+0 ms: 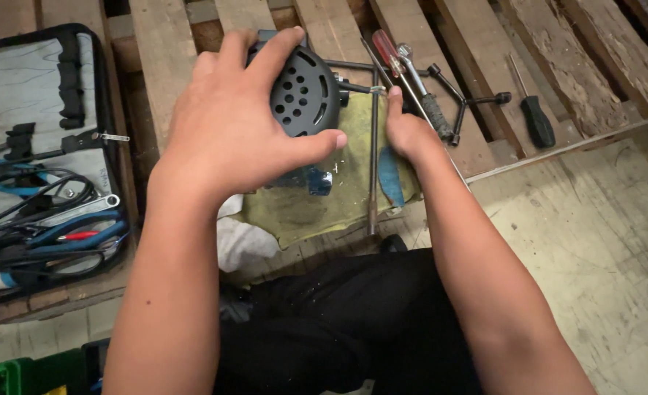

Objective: The person removes the top cover of a blue water pump using a screwdriver, then uses a wrench to loosen and remove the brass impeller housing. The person handles the pump, cover, and housing while working on a wooden pallet with tools nearby.

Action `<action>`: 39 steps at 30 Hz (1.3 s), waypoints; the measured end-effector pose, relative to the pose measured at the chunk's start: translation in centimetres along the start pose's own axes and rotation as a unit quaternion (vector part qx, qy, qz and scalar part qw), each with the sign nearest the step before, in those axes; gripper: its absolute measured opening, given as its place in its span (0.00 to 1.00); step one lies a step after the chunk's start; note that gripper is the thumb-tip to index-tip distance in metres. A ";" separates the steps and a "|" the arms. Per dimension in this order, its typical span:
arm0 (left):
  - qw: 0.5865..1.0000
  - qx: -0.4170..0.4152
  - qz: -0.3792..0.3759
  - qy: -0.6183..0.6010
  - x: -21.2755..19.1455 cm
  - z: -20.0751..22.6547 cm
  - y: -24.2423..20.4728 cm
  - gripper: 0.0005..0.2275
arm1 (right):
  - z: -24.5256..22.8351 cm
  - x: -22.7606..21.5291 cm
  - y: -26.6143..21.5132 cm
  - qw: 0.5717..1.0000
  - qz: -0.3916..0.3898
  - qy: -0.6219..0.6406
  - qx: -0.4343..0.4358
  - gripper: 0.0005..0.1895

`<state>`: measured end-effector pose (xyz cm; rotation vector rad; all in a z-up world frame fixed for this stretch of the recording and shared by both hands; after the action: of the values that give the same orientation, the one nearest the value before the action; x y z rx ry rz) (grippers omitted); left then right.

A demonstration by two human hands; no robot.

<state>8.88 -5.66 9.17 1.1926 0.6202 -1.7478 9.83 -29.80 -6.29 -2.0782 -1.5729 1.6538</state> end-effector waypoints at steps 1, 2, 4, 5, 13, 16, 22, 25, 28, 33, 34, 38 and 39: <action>1.000 0.001 -0.003 -0.002 0.0 0.0 0.0 0.45 | 0.0 -0.1 0.1 1.000 0.018 -0.019 -0.016 0.59; 1.000 0.001 -0.005 -0.003 0.1 0.0 0.0 0.44 | 0.0 -0.2 0.2 0.998 0.036 -0.038 -0.032 0.60; 1.000 0.001 -0.007 -0.005 0.1 0.0 0.0 0.44 | 0.0 -0.3 -0.4 0.997 0.042 -0.051 -0.039 0.60; 1.000 -0.001 -0.009 -0.007 0.1 0.0 0.0 0.44 | 0.0 -0.4 -0.7 0.996 0.047 -0.064 -0.046 0.60; 1.000 -0.003 -0.012 -0.003 0.0 0.1 0.1 0.44 | 1.5 -1.4 -1.5 0.986 0.085 -0.116 -0.088 0.39; 1.000 -0.009 -0.017 -0.002 0.0 0.2 0.0 0.45 | 2.2 -2.3 -3.2 0.987 0.087 -0.108 -0.079 0.23; 1.000 -0.008 -0.014 -0.004 0.0 0.1 0.0 0.45 | 6.4 -5.1 -5.5 0.953 0.183 -0.111 -0.216 0.14; 1.000 0.017 0.022 0.005 0.0 0.1 -0.3 0.43 | 8.7 -7.3 -8.5 0.936 0.242 -0.057 -0.250 0.14; 0.975 0.093 0.181 0.085 0.5 1.4 -1.9 0.34 | 10.3 -8.7 -11.8 0.921 0.258 0.046 -0.286 0.12; 0.940 0.225 0.115 0.231 5.5 9.4 -5.7 0.15 | 12.7 -7.4 -13.0 0.901 0.071 0.219 -0.367 0.05; 0.940 0.251 0.149 0.173 7.5 9.4 -7.0 0.11 | 12.1 -6.8 -13.4 0.876 -0.010 0.231 -0.423 0.06; 0.980 0.191 0.028 0.050 15.5 6.7 -8.0 0.08 | 9.0 -7.8 -10.9 0.749 -0.222 0.112 -0.614 0.09; 0.980 0.192 0.028 0.052 15.3 6.4 -8.2 0.08 | 6.7 -8.4 -9.2 0.748 -0.221 0.114 -0.615 0.09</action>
<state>-3.23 -12.98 -2.75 1.5581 0.3106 -1.8164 -0.48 -34.76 2.04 -1.7179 -3.1388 0.0170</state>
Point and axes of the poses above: each hand's wrist, its own y-axis towards the middle knuckle, its own x-axis out of the palm, z = x × y, the point moved 4 cm from there along y, towards the middle knuckle, and after that the axes turned 1 degree about -x, right-handed, at the moved point
